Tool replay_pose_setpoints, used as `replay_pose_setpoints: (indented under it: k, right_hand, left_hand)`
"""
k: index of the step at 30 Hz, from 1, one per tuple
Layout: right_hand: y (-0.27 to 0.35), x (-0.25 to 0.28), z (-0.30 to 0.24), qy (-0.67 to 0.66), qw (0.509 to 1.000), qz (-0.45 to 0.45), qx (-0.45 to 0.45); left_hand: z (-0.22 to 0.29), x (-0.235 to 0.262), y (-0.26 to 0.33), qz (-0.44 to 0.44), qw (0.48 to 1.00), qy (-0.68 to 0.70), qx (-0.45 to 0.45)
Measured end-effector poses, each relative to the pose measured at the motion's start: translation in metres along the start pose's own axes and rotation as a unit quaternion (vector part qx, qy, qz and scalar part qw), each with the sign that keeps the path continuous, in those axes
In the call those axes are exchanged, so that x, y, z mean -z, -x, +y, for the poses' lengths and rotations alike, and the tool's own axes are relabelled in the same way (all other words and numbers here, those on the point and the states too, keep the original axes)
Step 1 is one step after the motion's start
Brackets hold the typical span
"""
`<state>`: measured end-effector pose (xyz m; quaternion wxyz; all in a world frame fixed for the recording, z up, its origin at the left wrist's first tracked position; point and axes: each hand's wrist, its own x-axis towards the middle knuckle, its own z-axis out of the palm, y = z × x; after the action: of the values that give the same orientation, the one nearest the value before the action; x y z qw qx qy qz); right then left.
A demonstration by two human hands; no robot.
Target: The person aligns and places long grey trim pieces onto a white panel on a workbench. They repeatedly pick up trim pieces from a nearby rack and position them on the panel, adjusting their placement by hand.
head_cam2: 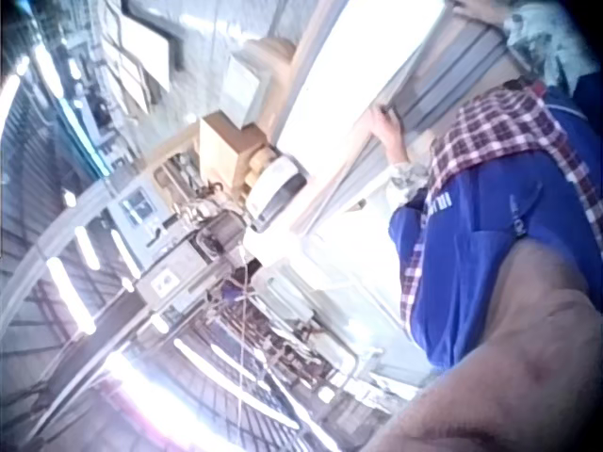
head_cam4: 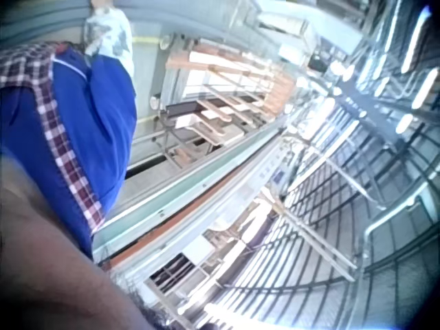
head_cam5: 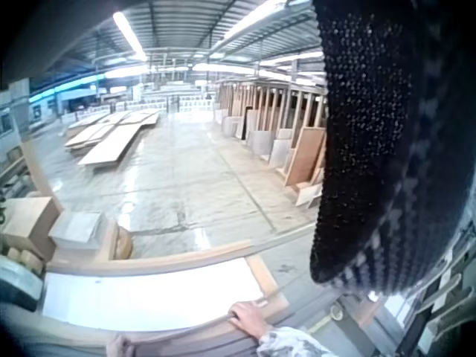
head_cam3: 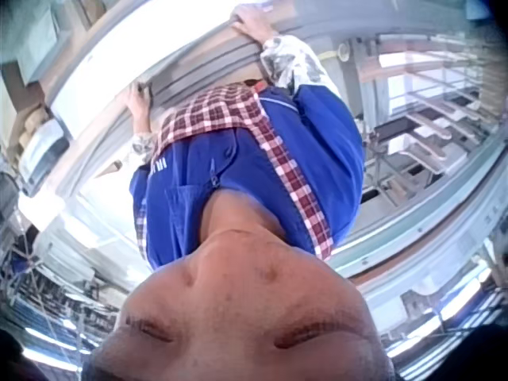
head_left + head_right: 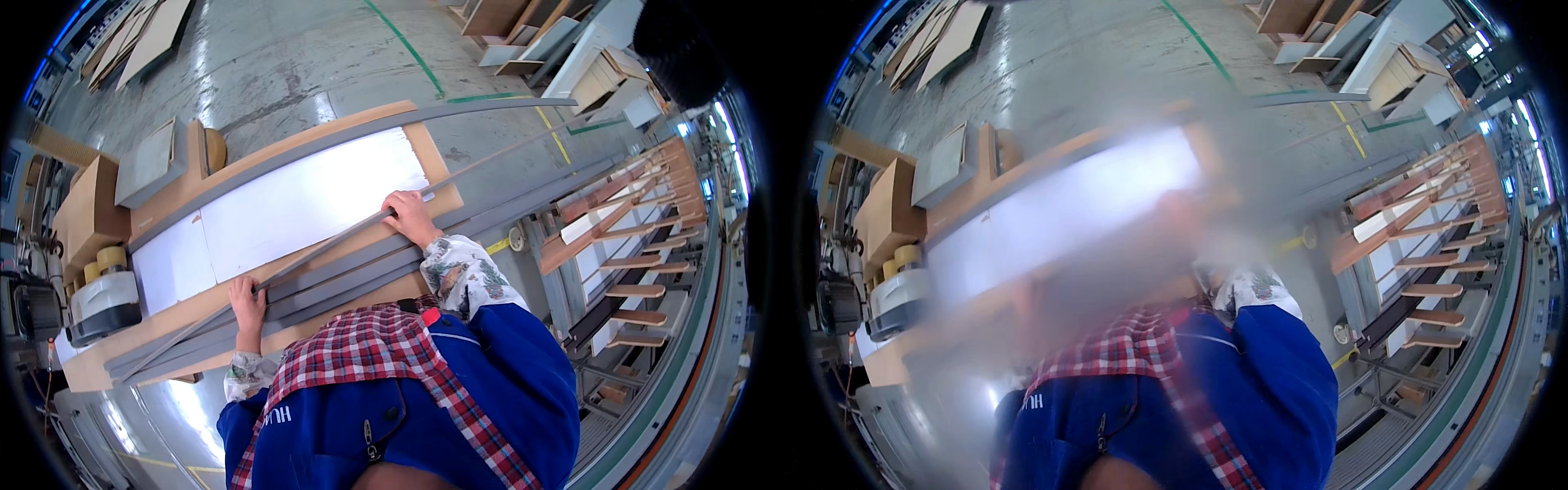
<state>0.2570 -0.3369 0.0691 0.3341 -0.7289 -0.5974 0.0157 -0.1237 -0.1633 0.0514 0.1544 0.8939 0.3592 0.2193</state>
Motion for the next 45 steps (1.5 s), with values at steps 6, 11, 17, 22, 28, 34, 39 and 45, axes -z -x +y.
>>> replay_pose_setpoints:
  k: [6, 11, 17, 22, 28, 34, 39, 45]
  right_hand:
    - [0.006, 0.003, 0.008, -0.041, 0.999, 0.011, -0.01]
    - [0.002, 0.004, 0.006, -0.057, 0.998, 0.019, 0.0]
    - [-0.013, 0.002, 0.015, -0.035, 0.998, -0.049, -0.015]
    - [-0.015, -0.024, 0.054, -0.054, 0.999, -0.006, -0.002]
    - [-0.019, -0.032, 0.052, -0.063, 0.997, 0.046, -0.013]
    - [-0.021, -0.027, 0.032, -0.058, 0.996, 0.065, -0.031]
    - [-0.019, -0.035, 0.018, 0.017, 0.992, 0.125, -0.024]
    - [-0.026, -0.028, 0.012, 0.005, 0.991, 0.127, -0.036]
  left_hand:
    - [0.026, 0.013, -0.007, 0.045, 0.998, 0.006, -0.036]
    - [0.018, 0.009, -0.004, 0.058, 0.998, 0.013, -0.009]
    - [-0.018, -0.014, -0.003, 0.027, 0.999, 0.029, 0.03]
    - [-0.003, -0.015, -0.023, 0.042, 0.998, -0.004, 0.043]
    - [0.01, -0.017, -0.027, 0.053, 0.994, -0.002, 0.099]
    - [0.008, -0.028, -0.017, 0.076, 0.994, 0.0, 0.083]
    - [0.013, -0.03, -0.016, 0.103, 0.993, -0.015, 0.064]
    - [-0.003, -0.045, -0.012, 0.109, 0.991, -0.011, 0.077]
